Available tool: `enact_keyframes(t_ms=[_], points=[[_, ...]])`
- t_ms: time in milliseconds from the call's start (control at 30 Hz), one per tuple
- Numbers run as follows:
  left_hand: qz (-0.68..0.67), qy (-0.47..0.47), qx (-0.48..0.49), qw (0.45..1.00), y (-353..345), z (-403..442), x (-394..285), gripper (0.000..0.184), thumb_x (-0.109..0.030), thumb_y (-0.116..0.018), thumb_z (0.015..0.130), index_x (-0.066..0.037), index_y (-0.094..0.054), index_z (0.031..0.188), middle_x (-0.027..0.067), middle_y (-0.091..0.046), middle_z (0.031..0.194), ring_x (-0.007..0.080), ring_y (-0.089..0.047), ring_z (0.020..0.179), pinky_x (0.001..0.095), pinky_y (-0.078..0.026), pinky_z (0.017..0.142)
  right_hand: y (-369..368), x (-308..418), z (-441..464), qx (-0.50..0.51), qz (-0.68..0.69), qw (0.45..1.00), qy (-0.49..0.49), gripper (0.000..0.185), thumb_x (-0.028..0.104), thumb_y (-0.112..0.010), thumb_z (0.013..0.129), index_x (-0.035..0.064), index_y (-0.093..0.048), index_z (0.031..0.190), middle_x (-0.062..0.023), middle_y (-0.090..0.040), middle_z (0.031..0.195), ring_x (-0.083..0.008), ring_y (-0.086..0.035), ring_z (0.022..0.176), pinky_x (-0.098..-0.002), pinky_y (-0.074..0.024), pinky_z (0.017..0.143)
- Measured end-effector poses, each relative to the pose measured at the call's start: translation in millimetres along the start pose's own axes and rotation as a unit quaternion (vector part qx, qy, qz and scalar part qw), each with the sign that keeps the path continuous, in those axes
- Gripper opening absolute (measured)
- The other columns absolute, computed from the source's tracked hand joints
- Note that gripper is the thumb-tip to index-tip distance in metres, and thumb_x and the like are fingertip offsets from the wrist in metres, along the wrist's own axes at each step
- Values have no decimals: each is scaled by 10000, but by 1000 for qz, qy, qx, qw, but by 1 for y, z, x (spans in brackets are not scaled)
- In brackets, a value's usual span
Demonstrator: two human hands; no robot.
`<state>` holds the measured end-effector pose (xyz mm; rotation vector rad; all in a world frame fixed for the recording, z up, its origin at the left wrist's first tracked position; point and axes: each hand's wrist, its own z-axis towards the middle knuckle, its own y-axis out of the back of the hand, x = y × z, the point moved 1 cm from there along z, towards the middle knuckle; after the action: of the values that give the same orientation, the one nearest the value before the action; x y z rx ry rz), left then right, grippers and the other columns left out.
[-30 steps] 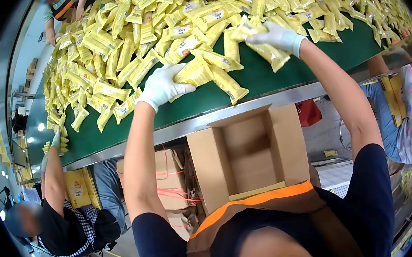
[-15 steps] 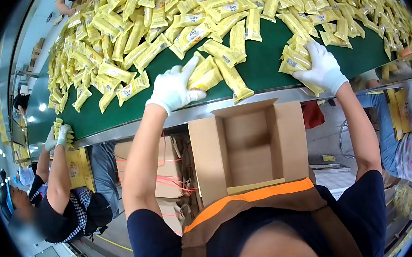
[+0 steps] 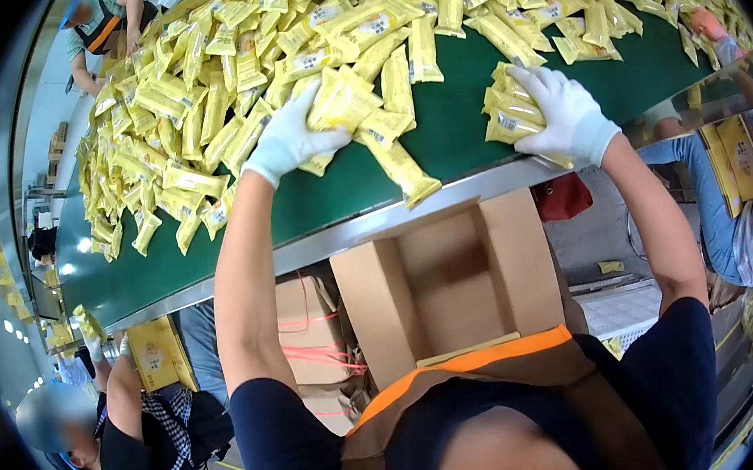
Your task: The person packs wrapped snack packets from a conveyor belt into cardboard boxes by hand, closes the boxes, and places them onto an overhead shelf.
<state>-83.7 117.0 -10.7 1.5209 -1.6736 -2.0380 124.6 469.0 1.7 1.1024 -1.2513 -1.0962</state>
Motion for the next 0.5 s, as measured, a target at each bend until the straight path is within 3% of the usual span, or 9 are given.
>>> enact_keyframes(t_ms=[133, 200, 300, 400, 433, 500], points=[[12, 47, -31, 998, 12, -83, 25, 1064, -511, -790, 608, 24, -408, 1444, 266, -606, 1180, 406, -577, 1102, 417, -438, 999, 5, 2, 5, 16, 38, 999, -12, 1002, 411, -779, 621, 132, -342, 1479, -215, -507, 1299, -394, -520, 1181, -439, -442, 1009], [179, 59, -78, 979, 11, -121, 23, 1038, -501, -802, 601, -10, -430, 1437, 240, -602, 1130, 404, -552, 1068, 451, -450, 960, 5, -4, 12, 15, 80, 996, -26, 1019, 372, -794, 621, 125, -320, 1489, -210, -517, 1283, -392, -521, 1177, -439, -448, 1000], [321, 53, -116, 939, -15, -139, 9, 1017, -489, -829, 585, -48, -455, 1421, 206, -571, 1162, 404, -510, 1056, 472, -459, 938, 18, 17, 25, -12, 19, 1000, -6, 1037, 387, -793, 630, 105, -304, 1500, -191, -530, 1271, -376, -520, 1183, -431, -456, 979], [281, 47, -221, 933, -27, -141, 9, 1037, -534, -823, 591, -33, -443, 1416, 226, -527, 1261, 422, -501, 1143, 466, -454, 980, -3, 20, 24, 35, -18, 999, 8, 1085, 481, -765, 634, 108, -268, 1523, -189, -498, 1331, -364, -520, 1201, -420, -453, 994], [326, 83, -212, 918, -28, -140, 15, 1101, -590, -809, 584, -45, -403, 1450, 257, -483, 1355, 436, -494, 1202, 451, -443, 1016, 4, 18, 24, 58, -18, 998, 9, 1085, 476, -765, 633, 120, -262, 1526, -193, -488, 1345, -373, -518, 1206, -425, -452, 999], [299, 200, -61, 931, -15, -134, 12, 1193, -643, -765, 588, -82, -281, 1523, 274, -495, 1361, 440, -523, 1192, 436, -455, 1006, 6, 19, 17, 84, -22, 996, 15, 1078, 463, -761, 636, 140, -253, 1530, -205, -475, 1361, -392, -514, 1210, -432, -451, 1004]])
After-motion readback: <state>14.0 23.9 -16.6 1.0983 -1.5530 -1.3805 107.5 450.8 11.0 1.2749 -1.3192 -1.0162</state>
